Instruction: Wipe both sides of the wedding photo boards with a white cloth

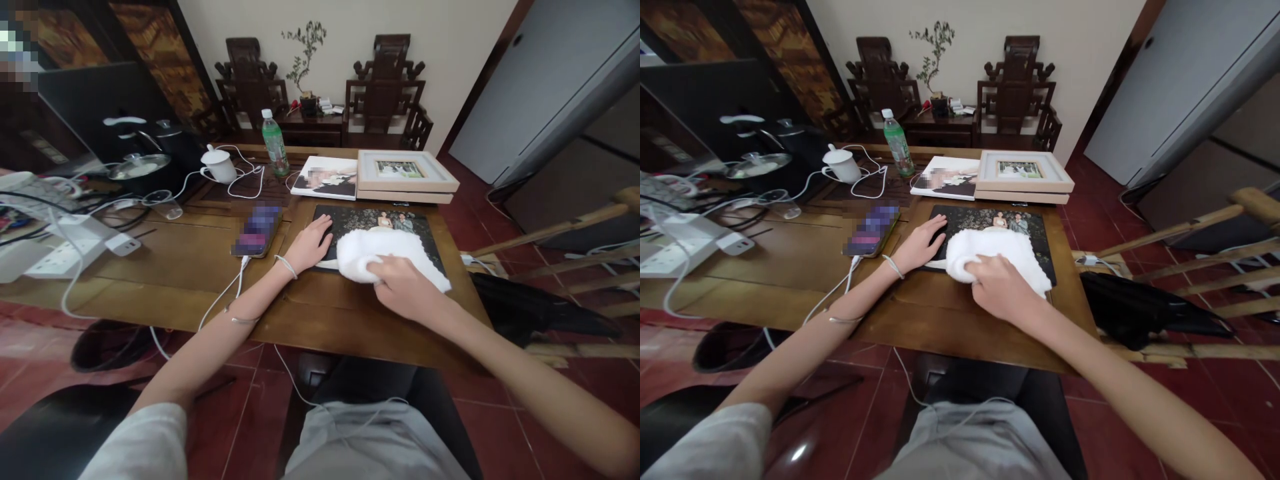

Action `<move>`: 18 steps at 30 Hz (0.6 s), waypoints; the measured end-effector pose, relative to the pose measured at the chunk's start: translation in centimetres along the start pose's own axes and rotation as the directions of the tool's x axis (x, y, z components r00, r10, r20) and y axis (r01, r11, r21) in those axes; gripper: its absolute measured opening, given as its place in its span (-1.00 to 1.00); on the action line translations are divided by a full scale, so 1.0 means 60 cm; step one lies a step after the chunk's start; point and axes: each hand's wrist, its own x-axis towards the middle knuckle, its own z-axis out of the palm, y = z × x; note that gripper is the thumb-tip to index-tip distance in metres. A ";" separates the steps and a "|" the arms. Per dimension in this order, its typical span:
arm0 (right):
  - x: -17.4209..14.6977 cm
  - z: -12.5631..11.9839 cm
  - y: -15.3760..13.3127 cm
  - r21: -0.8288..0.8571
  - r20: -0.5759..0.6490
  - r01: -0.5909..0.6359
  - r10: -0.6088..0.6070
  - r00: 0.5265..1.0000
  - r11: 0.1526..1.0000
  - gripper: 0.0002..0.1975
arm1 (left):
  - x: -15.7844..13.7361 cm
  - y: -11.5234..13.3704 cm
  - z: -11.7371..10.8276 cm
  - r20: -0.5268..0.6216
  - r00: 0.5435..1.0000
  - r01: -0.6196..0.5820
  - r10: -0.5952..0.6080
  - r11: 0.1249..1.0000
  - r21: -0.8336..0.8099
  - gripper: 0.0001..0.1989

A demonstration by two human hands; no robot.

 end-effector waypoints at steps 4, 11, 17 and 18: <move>0.085 -0.007 0.046 -0.022 -0.072 -0.029 0.028 0.997 0.999 -0.79 | 0.000 -0.002 -0.002 0.016 1.000 -0.014 0.014 1.000 0.000 -0.55; 0.205 -0.015 0.096 -0.047 -0.159 -0.078 0.070 0.985 0.996 -0.77 | 0.001 -0.003 -0.005 0.013 1.000 -0.021 0.021 1.000 -0.008 -0.56; 0.157 -0.005 0.060 -0.074 -0.129 -0.082 0.072 0.989 0.994 -0.74 | 0.003 -0.005 -0.001 0.005 1.000 -0.019 0.019 1.000 -0.016 -0.57; 0.135 -0.002 0.048 -0.078 -0.113 -0.066 0.057 0.992 0.995 -0.74 | 0.003 -0.004 0.000 0.007 1.000 -0.017 0.017 1.000 -0.016 -0.56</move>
